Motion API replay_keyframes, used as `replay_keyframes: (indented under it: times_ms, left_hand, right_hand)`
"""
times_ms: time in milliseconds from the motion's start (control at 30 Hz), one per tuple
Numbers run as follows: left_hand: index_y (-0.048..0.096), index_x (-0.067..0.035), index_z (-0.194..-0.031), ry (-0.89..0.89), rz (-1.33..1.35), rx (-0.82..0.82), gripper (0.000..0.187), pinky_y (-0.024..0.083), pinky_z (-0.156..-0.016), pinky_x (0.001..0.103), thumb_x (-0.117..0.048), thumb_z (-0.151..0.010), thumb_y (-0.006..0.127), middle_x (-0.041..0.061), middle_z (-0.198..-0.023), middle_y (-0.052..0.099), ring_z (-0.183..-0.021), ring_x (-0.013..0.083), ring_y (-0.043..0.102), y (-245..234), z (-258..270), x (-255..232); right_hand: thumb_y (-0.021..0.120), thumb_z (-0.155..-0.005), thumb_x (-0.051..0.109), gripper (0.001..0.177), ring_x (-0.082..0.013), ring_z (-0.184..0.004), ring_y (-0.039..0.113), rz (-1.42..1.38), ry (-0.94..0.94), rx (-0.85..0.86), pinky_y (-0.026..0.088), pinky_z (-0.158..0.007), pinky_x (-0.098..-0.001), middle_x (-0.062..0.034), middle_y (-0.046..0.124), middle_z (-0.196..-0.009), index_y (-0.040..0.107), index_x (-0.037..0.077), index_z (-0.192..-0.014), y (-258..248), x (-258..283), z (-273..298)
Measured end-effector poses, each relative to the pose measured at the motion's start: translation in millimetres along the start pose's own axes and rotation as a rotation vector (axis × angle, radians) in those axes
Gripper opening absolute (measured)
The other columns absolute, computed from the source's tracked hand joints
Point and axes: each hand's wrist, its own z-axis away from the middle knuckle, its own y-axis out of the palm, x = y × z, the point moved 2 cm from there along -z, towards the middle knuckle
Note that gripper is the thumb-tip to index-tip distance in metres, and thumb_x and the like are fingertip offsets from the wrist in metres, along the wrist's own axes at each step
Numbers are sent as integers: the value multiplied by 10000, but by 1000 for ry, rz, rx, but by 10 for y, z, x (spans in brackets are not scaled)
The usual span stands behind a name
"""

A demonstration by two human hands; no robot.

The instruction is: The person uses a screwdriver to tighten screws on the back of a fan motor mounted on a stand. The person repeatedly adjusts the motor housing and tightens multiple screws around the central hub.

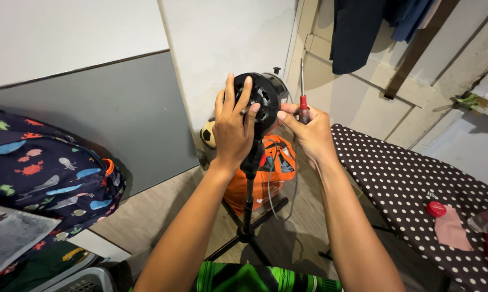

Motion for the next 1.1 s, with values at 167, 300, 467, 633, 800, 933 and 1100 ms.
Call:
replay_keyframes:
  times_ms: [167,300,467,633,800,933,1100]
  left_hand:
    - [590,-217,-1471,-22,5,11,409,548,-1044,413,-351,-1086,573,214,-1616,424,-1398,414,508,-25,-1,-12]
    - [610,-206,-1454,-57,9,2,401,523,-1065,427,-317,-1071,577,224,-1602,429,-1421,427,479,-15,-26,-60]
    - [628,-183,-1434,-86,75,-14,384,481,-1145,444,-285,-1067,589,225,-1592,451,-1425,408,500,2,-33,-63]
    - [624,-150,-1439,-44,111,24,388,450,-1168,451,-263,-1070,586,242,-1591,441,-1403,407,512,-43,-64,12]
    - [612,-124,-1443,-2,112,56,398,456,-1148,451,-238,-1061,599,241,-1560,460,-1357,408,534,-122,-89,-8]
    - [630,-104,-1415,20,97,32,388,473,-1104,457,-208,-1042,625,220,-1511,499,-1276,403,562,-172,-116,-66]
    - [650,-99,-1379,19,101,25,381,498,-1050,442,-206,-1014,666,178,-1460,538,-1193,372,592,-212,-117,-98]
  right_hand:
    - [767,-910,120,272,-37,-792,659,151,-66,28,547,-751,-184,-16,758,-948,746,-55,-1117,-31,25,-35]
    - [796,-905,134,263,-25,-743,614,275,-61,-5,525,-696,-190,-8,731,-887,753,-47,-1089,-78,8,-87]
    - [794,-910,140,250,-19,-710,580,334,-86,-18,495,-664,-192,5,731,-863,776,-31,-1091,-75,7,-61]
    - [760,-936,155,266,-5,-798,640,208,-89,-3,531,-748,-173,-8,747,-958,753,-29,-1127,-39,24,-12]
    - [536,-1033,222,365,-53,-603,513,160,71,9,426,-544,-209,-18,767,-960,683,36,-1310,-146,16,159]
    - [510,-1037,151,415,-62,-624,581,291,-136,-33,479,-548,-216,-51,730,-934,532,35,-1435,-104,-110,564]
    - [603,-1018,95,382,-65,-662,568,311,-255,-85,461,-565,-209,-79,721,-992,491,10,-1373,-136,-181,957]
